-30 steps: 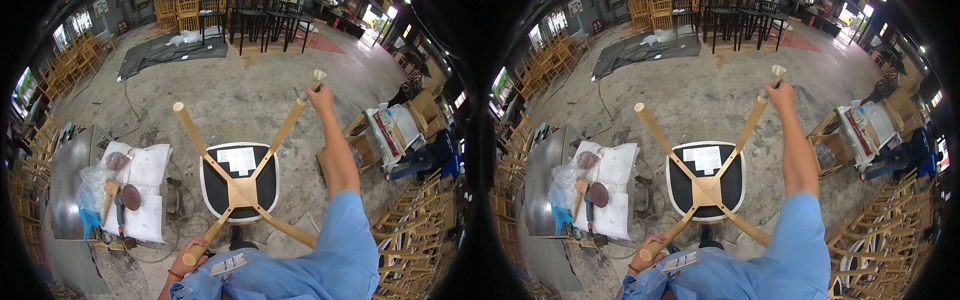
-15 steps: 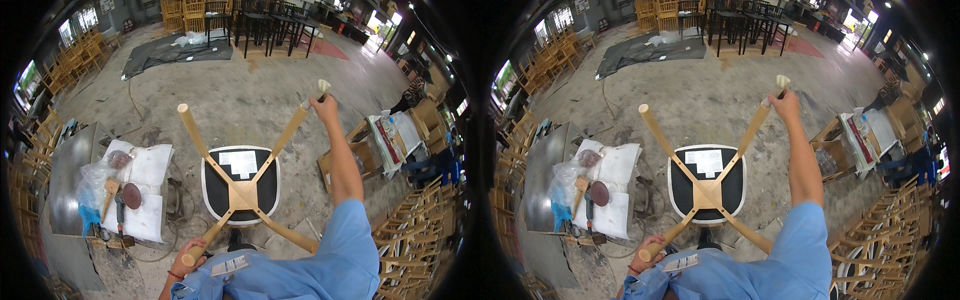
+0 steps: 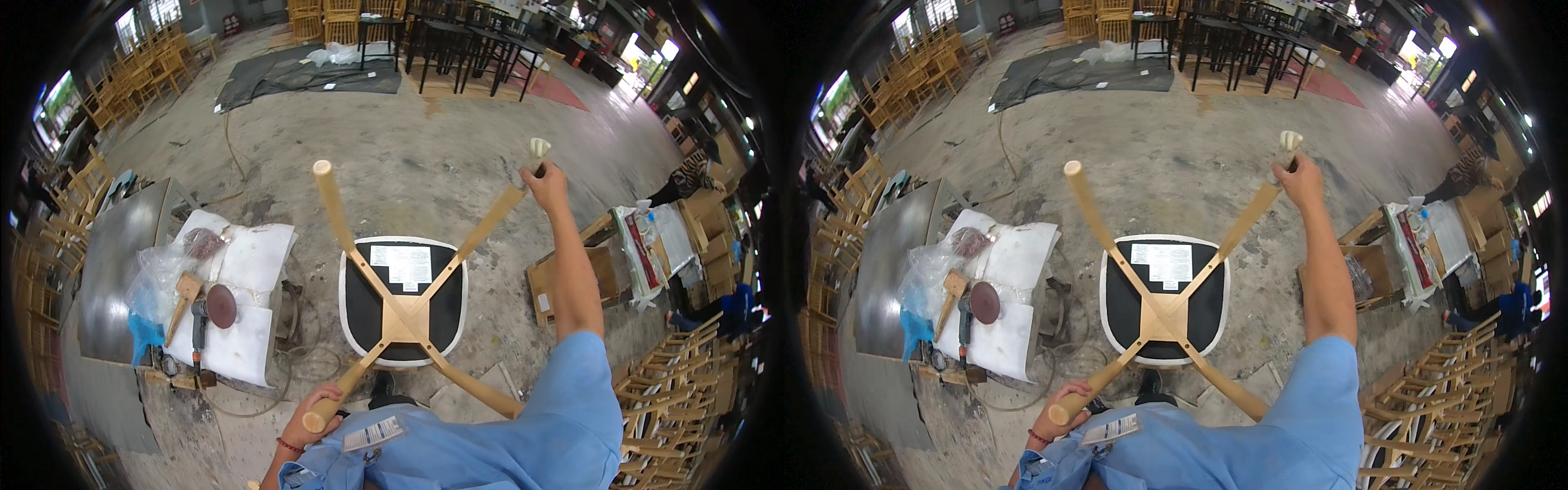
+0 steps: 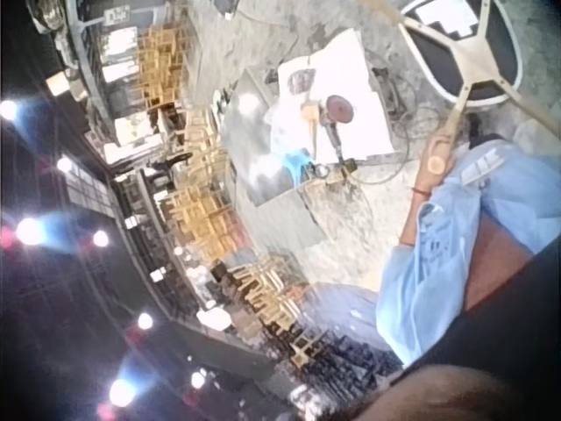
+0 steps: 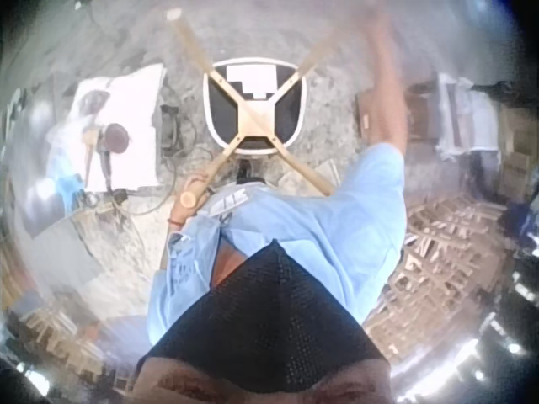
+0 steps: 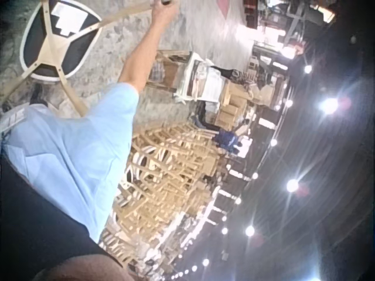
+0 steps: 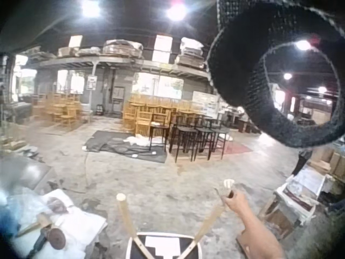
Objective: The person assembles wooden chairs by attaching legs to chair seats using a rubber mallet and smoothing the leg ends with a handheld rotary sander. The person repeatedly picks up chair seats, inserts legs, taps them into place, and sands the leg tips before stacking the finished chairs.
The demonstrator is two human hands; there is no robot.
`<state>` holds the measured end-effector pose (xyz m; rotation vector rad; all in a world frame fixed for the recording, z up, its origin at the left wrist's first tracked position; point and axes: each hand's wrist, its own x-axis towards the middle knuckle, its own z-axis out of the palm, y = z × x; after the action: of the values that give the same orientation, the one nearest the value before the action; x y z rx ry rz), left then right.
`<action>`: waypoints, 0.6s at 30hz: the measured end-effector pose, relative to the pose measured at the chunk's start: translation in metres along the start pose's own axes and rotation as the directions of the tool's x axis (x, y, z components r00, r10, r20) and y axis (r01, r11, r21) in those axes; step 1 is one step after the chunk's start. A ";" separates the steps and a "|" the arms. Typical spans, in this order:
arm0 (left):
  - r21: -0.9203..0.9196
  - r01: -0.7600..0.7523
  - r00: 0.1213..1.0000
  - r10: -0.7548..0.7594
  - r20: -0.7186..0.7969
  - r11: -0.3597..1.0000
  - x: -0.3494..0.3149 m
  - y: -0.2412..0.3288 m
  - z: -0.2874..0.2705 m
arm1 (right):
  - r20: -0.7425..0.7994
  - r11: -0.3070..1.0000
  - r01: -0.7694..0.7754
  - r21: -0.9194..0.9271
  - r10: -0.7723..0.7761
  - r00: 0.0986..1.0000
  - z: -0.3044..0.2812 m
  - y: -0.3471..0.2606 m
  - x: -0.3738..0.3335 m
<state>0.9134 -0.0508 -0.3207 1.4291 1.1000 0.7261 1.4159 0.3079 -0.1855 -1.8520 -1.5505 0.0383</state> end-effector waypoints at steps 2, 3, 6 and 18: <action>-0.024 0.007 1.000 -0.007 0.017 1.000 -0.002 0.000 0.001 | -0.030 0.999 0.016 -0.034 -0.017 0.999 0.007 -0.002 0.004; -0.045 0.008 1.000 -0.008 0.014 0.999 -0.002 -0.005 0.001 | 0.003 0.999 0.029 0.022 -0.029 1.000 0.020 -0.015 0.007; -0.091 0.018 1.000 -0.017 0.015 0.996 -0.001 -0.010 -0.001 | 0.111 0.976 0.089 0.199 -0.113 0.987 0.067 -0.079 0.010; -0.114 -0.061 0.996 0.054 -0.064 0.992 -0.007 -0.013 0.005 | 0.211 0.907 0.358 0.220 -0.403 0.890 0.204 -0.291 -0.030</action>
<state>0.9123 -0.0597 -0.3336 1.3519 1.0501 0.8659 1.0690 0.3900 -0.1974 -1.4178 -1.9993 0.2301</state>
